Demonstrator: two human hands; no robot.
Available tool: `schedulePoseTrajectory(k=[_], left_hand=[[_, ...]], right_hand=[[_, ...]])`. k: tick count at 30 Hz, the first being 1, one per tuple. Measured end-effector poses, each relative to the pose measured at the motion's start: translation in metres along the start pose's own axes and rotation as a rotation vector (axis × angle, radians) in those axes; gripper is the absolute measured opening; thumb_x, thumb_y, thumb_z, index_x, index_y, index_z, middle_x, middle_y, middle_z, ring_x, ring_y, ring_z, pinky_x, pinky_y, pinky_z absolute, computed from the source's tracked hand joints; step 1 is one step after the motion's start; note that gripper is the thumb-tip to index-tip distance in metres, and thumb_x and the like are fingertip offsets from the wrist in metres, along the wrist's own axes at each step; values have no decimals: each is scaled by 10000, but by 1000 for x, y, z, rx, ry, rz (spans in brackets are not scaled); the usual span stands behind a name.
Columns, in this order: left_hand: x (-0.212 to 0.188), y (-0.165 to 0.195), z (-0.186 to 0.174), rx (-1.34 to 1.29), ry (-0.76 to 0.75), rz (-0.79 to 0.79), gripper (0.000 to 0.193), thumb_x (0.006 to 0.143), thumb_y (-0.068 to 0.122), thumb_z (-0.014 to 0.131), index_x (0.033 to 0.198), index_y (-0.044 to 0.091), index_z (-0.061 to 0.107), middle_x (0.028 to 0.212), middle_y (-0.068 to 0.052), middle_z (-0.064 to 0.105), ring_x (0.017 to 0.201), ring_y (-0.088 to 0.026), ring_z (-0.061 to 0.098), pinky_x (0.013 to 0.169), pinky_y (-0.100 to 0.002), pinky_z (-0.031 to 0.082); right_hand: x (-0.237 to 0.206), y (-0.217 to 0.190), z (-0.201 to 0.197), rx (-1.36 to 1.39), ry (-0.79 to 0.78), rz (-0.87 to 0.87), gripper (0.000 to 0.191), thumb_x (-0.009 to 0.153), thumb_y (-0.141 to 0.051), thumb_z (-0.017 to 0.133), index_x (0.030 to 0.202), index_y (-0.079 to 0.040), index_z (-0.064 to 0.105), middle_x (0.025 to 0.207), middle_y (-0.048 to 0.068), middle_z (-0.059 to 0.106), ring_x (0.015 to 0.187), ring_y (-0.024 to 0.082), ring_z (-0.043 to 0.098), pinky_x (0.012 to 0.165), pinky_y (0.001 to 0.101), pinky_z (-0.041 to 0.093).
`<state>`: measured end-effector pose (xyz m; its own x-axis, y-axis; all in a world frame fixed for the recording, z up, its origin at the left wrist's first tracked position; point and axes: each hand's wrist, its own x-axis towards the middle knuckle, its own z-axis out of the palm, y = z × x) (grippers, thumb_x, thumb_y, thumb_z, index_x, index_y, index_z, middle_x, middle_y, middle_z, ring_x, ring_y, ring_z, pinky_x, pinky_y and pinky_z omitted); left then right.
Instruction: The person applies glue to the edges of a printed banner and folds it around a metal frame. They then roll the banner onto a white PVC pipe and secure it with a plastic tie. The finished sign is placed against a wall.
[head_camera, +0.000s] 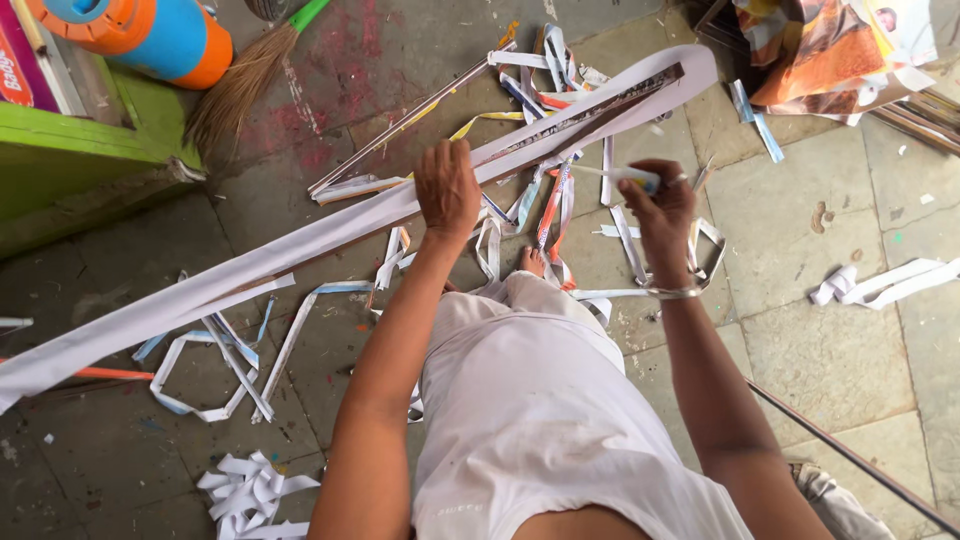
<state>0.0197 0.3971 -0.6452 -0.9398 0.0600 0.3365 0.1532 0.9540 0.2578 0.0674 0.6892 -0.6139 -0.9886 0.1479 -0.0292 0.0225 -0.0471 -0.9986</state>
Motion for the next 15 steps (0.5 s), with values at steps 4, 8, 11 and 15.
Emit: schedulePoseTrajectory(k=[4, 8, 11, 15], left_hand=[[13, -2, 2, -77, -38, -46, 224, 824, 179, 744, 913, 96, 556, 927, -103, 581, 907, -338, 570, 804, -491, 436], [14, -8, 0, -150, -25, -28, 222, 821, 188, 738, 933, 89, 574, 915, -102, 588, 894, -338, 570, 794, -486, 433], [12, -10, 0, -119, -55, -41, 194, 814, 160, 713, 927, 89, 573, 912, -95, 594, 892, -327, 578, 805, -478, 444], [12, -8, -2, -164, -38, -56, 186, 841, 181, 708, 945, 90, 584, 936, -92, 610, 897, -322, 584, 807, -474, 451]], right_hand=[[31, -9, 35, -134, -99, -84, 191, 1031, -80, 774, 1152, -14, 642, 911, 0, 619, 806, 48, 531, 691, 231, 444], [59, -23, 77, -229, -251, -238, 183, 1027, -72, 770, 1127, 8, 640, 877, 15, 640, 776, 53, 547, 676, 248, 485], [64, -32, 103, -208, -339, -188, 186, 1005, -72, 763, 1130, 6, 649, 866, 30, 674, 782, 54, 600, 670, 249, 509], [70, -45, 117, -382, -354, -210, 229, 926, -65, 823, 1082, 3, 671, 818, 88, 684, 684, 94, 619, 631, 265, 513]])
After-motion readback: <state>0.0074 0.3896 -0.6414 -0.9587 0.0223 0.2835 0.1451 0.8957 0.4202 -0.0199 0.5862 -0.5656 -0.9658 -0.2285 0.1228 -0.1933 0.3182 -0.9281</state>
